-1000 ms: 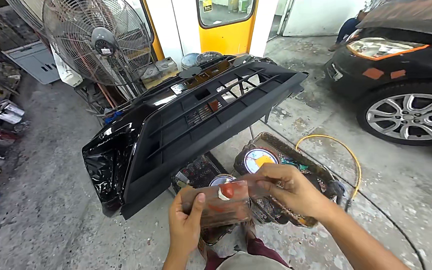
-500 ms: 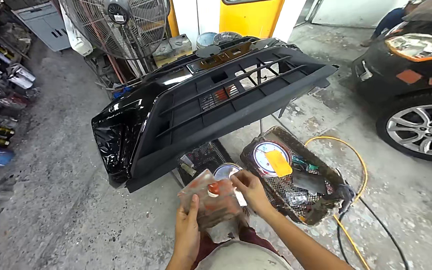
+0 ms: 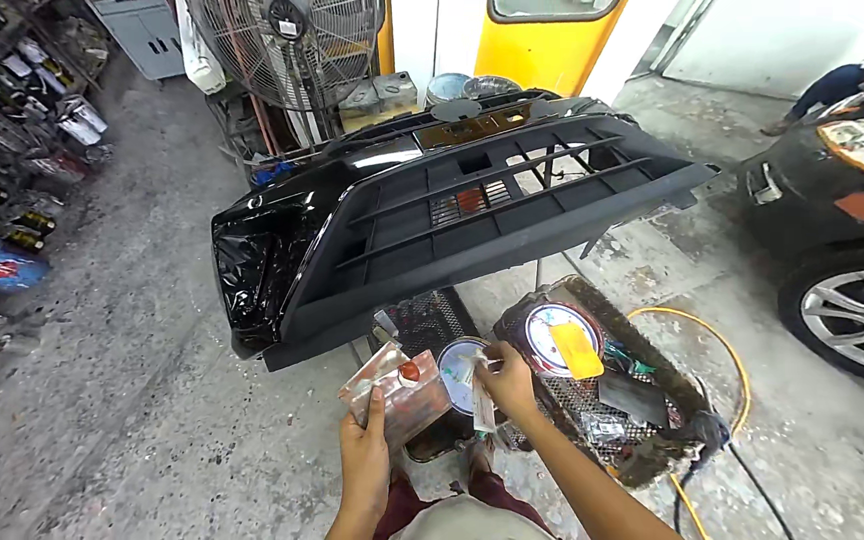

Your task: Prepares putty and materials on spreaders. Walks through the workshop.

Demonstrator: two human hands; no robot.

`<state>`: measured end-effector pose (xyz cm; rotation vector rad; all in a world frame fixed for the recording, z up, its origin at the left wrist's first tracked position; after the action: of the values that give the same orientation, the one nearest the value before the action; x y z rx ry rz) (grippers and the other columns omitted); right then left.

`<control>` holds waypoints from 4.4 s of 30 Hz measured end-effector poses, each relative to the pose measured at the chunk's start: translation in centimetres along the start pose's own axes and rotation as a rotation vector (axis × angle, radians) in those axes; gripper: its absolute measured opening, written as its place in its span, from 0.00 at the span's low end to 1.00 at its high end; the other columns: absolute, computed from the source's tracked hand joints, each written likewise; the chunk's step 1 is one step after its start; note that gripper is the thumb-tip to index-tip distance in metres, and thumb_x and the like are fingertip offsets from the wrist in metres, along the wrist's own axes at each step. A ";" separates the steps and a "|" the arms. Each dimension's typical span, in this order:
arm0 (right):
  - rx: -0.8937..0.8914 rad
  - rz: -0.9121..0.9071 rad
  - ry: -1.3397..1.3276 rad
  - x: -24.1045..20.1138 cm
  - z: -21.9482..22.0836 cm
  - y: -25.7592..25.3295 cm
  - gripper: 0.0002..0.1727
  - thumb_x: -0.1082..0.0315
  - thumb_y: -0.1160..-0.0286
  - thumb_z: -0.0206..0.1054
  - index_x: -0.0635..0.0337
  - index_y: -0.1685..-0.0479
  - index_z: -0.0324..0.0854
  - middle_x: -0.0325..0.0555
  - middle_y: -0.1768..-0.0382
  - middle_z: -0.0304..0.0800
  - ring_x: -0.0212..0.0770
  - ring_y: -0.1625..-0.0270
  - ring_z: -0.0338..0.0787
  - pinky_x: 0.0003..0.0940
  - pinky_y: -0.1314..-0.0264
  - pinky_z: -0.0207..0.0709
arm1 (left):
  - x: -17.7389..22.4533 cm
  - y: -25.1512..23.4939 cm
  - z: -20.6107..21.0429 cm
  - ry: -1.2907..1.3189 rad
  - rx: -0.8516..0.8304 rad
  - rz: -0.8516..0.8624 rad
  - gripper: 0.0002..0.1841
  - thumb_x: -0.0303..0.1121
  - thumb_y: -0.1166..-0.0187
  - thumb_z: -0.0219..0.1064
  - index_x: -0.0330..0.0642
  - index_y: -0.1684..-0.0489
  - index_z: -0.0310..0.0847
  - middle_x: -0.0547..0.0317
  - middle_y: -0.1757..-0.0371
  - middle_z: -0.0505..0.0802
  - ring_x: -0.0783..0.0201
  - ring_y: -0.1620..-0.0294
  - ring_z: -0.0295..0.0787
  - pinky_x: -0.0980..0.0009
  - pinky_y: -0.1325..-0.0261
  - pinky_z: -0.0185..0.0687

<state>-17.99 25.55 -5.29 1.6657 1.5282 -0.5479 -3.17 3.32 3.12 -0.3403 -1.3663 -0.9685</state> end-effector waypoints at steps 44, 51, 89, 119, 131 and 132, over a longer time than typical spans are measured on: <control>-0.434 -0.279 -0.608 -12.8 -11.8 5.9 0.13 0.78 0.22 0.60 0.67 0.43 0.80 0.58 0.57 0.92 0.47 0.59 0.94 0.41 0.56 0.91 | 3.6 1.4 7.6 0.152 -0.263 0.199 0.13 0.32 0.12 0.62 0.30 0.44 0.82 0.48 0.54 0.95 0.58 0.52 0.96 0.61 0.43 0.94; -0.408 -0.287 -0.584 -13.4 -11.4 6.2 0.12 0.79 0.22 0.59 0.69 0.43 0.79 0.60 0.58 0.92 0.48 0.59 0.95 0.38 0.56 0.91 | 3.7 1.5 7.3 0.169 -0.244 0.229 0.12 0.32 0.12 0.62 0.30 0.44 0.82 0.47 0.54 0.95 0.56 0.53 0.96 0.61 0.44 0.94; 0.133 0.107 -1.291 -11.8 -7.7 7.6 0.19 0.74 0.25 0.67 0.73 0.38 0.75 0.64 0.57 0.92 0.50 0.57 0.96 0.47 0.52 0.93 | 5.9 1.4 5.9 0.169 -0.706 -0.063 0.20 0.34 0.09 0.57 0.27 0.29 0.76 0.41 0.24 0.84 0.50 0.28 0.86 0.55 0.26 0.83; 0.729 -0.314 -1.017 -2.0 -18.0 25.3 0.20 0.79 0.31 0.73 0.70 0.40 0.74 0.55 0.56 0.92 0.45 0.55 0.95 0.41 0.50 0.92 | 2.0 14.9 11.1 -0.722 -1.151 0.498 0.18 0.46 0.20 0.72 0.38 0.51 0.87 0.59 0.69 0.95 0.66 0.67 0.94 0.59 0.60 0.92; 0.759 -0.358 0.219 10.9 -35.3 38.0 0.15 0.51 0.13 0.60 0.43 0.49 0.92 0.31 0.59 0.94 0.29 0.60 0.92 0.36 0.59 0.89 | -3.3 28.3 20.7 -0.150 -1.108 0.390 0.04 0.27 0.13 0.60 0.38 0.51 0.79 0.64 0.60 0.93 0.73 0.57 0.91 0.73 0.48 0.90; 0.866 -0.286 0.219 10.7 -35.4 38.6 0.16 0.52 0.14 0.60 0.45 0.47 0.92 0.33 0.58 0.95 0.31 0.60 0.93 0.37 0.59 0.90 | -3.9 29.8 21.5 -0.133 -1.082 0.364 0.06 0.24 0.12 0.56 0.35 0.46 0.77 0.64 0.56 0.92 0.75 0.53 0.91 0.74 0.44 0.89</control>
<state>14.24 61.58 17.53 2.1922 1.8387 -1.3622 5.08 37.71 13.88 -1.4276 -0.7291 -1.3116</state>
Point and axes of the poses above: each hand's wrist, its own y-axis away from the middle knuckle, its own z-axis out of the palm, x = y × z, the point moved 1 cm from there along -y, towards the middle knuckle
